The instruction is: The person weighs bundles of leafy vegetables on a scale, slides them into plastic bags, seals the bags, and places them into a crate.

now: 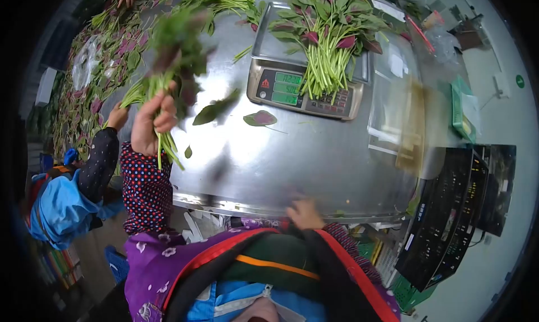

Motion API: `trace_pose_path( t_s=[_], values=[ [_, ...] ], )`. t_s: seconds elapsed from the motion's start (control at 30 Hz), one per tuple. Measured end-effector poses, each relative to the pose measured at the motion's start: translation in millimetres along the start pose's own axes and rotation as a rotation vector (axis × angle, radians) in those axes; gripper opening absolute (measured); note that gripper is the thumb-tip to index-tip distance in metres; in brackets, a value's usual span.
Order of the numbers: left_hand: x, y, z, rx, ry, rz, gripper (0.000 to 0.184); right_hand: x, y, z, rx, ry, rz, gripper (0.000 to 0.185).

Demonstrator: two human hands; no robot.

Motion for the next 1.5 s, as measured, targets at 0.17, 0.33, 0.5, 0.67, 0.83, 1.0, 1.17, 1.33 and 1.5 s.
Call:
trace_pose_path(
  t_s=[0.17, 0.33, 0.5, 0.67, 0.83, 1.0, 1.17, 1.33, 1.5],
  values=[
    [-37.5, -57.0, 5.4, 0.031, -0.429, -0.236, 0.036, -47.4, 176.9, -27.9, 0.210, 0.047, -0.346, 0.037],
    [-242.7, 22.3, 61.8, -0.012, 0.219, -1.069, 0.024, 186.7, 332.7, -75.0, 1.058, -0.305, 0.367, 0.066],
    [-259.5, 43.4, 140.0, 0.250, 0.483, -0.572, 0.013, 327.5, 333.7, -117.3, 0.799, -0.688, 0.426, 0.072],
    [-94.6, -7.3, 116.6, 0.482, -0.436, -0.578, 0.020, 178.0, 330.0, -71.1, 0.477, -0.669, 0.422, 0.066],
    [-119.6, 6.3, 42.5, 0.473, -0.411, -0.170, 0.034, 60.4, 290.8, -47.8, 0.704, -0.072, 0.207, 0.056],
    [-257.7, 41.5, 5.6, 0.397, 0.040, -0.008, 0.040, -111.1, 303.8, -149.4, 0.643, 0.255, -0.030, 0.033],
    [-254.6, 126.4, -18.3, 0.610, -0.124, -0.125, 0.035, -125.0, 307.6, -231.5, 0.574, -0.168, 0.470, 0.038],
    [-151.5, 105.0, 18.3, 0.478, -0.070, -0.231, 0.028, -93.4, 349.5, -212.9, 0.747, 0.024, -0.098, 0.024],
    [-165.2, 56.4, 18.8, 0.448, -0.311, -0.259, 0.021, -113.4, 344.8, -175.1, 0.825, 0.244, -0.737, 0.016]
  ],
)
Point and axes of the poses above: each hand's wrist, its own z-axis away from the middle knuckle, its own y-axis out of the back of the hand, x = y × z, the point moved 9 cm from there along -z, towards the middle knuckle, and after that the axes turned 13 degrees about -y, right-handed, at the moved point
